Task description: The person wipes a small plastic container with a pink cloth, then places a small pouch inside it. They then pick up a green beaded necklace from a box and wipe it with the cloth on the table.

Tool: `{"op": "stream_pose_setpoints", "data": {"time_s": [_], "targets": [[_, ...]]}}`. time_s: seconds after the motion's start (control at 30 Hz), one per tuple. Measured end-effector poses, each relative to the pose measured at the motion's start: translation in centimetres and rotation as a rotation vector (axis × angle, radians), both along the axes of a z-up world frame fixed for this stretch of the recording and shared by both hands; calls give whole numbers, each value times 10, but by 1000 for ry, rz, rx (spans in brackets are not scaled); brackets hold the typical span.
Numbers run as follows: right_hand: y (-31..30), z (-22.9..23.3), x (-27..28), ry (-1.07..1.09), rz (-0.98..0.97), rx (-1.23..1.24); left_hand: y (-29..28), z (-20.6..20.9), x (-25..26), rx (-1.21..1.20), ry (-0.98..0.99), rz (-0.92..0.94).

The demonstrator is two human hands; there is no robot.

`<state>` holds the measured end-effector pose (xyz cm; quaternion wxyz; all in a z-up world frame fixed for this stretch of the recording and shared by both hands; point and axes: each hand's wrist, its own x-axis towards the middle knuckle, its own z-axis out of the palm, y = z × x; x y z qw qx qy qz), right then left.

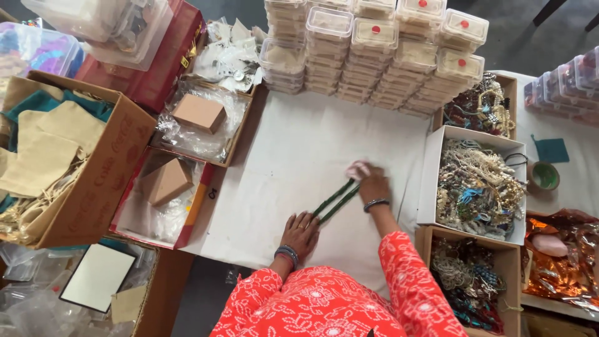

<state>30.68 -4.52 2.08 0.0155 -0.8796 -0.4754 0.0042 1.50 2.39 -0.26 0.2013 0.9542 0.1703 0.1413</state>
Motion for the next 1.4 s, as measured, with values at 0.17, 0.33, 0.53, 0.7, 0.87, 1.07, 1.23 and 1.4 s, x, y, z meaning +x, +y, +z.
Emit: {"op": "stream_pose_setpoints", "data": {"time_s": [0.17,0.33,0.53,0.7,0.87,1.07,1.23,1.4], "targets": [[-25,-41,-22,-31,-105,172,-1,5,-1,-35,-19,33],[-44,-7,-136,243,336,218,0,-7,1,-53,55,47],[-40,-22,-17,-203,58,219,2,-6,3,-5,83,27],[-43,-55,2,-17,-60,224,0,-14,1,11,30,35],[-44,-50,-104,122,394,358,-3,-1,1,21,9,41],[-30,-88,-27,-95,171,248,-1,-8,-2,38,7,33],[-57,-29,29,-62,-263,263,11,-13,4,23,-84,10],[-119,-22,-37,-35,-323,237,33,-16,26,-205,-20,59]]}}
